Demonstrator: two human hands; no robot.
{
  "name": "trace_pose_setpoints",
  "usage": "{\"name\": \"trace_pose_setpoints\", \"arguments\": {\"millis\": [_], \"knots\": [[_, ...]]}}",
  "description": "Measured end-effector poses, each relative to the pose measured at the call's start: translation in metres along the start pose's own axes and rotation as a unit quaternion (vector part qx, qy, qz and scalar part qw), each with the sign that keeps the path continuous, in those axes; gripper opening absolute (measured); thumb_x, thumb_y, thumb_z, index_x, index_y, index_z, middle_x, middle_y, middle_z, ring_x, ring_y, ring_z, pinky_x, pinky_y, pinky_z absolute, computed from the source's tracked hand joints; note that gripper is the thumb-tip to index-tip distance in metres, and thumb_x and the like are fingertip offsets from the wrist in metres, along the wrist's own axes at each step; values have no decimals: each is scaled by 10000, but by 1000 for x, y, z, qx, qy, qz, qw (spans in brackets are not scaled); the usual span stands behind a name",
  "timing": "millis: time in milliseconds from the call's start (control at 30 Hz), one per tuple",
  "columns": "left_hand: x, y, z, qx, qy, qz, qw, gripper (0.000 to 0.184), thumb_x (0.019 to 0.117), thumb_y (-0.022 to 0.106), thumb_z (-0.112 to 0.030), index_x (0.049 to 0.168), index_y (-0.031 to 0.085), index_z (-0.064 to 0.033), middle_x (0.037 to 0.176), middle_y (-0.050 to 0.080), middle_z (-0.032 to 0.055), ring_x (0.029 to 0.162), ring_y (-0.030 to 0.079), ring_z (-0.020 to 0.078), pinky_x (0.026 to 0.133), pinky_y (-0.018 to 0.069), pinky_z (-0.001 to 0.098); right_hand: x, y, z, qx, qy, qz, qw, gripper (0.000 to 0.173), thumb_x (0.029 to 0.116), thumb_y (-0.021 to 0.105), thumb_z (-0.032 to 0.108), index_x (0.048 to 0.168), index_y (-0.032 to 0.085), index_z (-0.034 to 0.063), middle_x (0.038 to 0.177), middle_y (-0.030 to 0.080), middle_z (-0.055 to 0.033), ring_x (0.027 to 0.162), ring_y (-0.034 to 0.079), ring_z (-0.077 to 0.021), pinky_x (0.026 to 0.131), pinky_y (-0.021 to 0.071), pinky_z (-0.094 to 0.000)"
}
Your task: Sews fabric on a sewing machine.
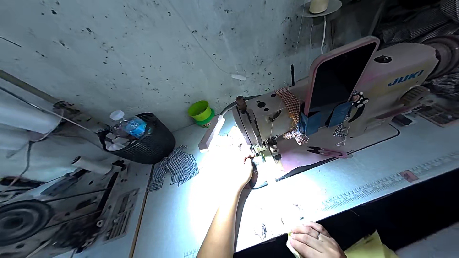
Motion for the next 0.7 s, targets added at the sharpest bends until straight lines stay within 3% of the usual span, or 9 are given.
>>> {"name": "trace_pose_setpoints", "arguments": {"millis": [200,333,500,700], "knots": [[3,3,6,-38,-5,21,999,310,1026,449,-98,1070,755,-78,1026,720,43,988,649,100,896,503,321,18,2,-3,-39,24,3,999,185,980,600,87,998,784,86,1033,778,-47,1108,695,-176,1114,430,-340],[6,8,12,-86,13,20,996,244,1010,533,-155,1013,754,-53,953,711,31,879,642,56,811,515,258,21,0,-1,-56,23,29,998,194,978,597,64,1035,783,73,1072,777,-58,1138,692,-201,1121,437,-367],[5,9,11,-55,2,44,998,246,977,653,-306,1067,752,-99,1037,722,44,1003,661,109,922,520,342,18,-2,0,-67,16,58,996,210,998,578,77,1071,775,65,1123,770,-66,1188,676,-209,1137,426,-376],[4,6,7,-14,-28,58,998,277,963,664,-318,1140,750,-122,1127,716,59,1098,650,158,981,501,394,22,-12,-1,-67,-19,49,996,203,1003,572,76,1051,769,60,1120,767,-80,1216,662,-212,1150,417,-362]]}}
Point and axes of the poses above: each hand's wrist, its own x-axis towards the middle knuckle, its own y-axis out of the palm, z = x × y, the point moved 4 cm from there along x, towards the middle knuckle
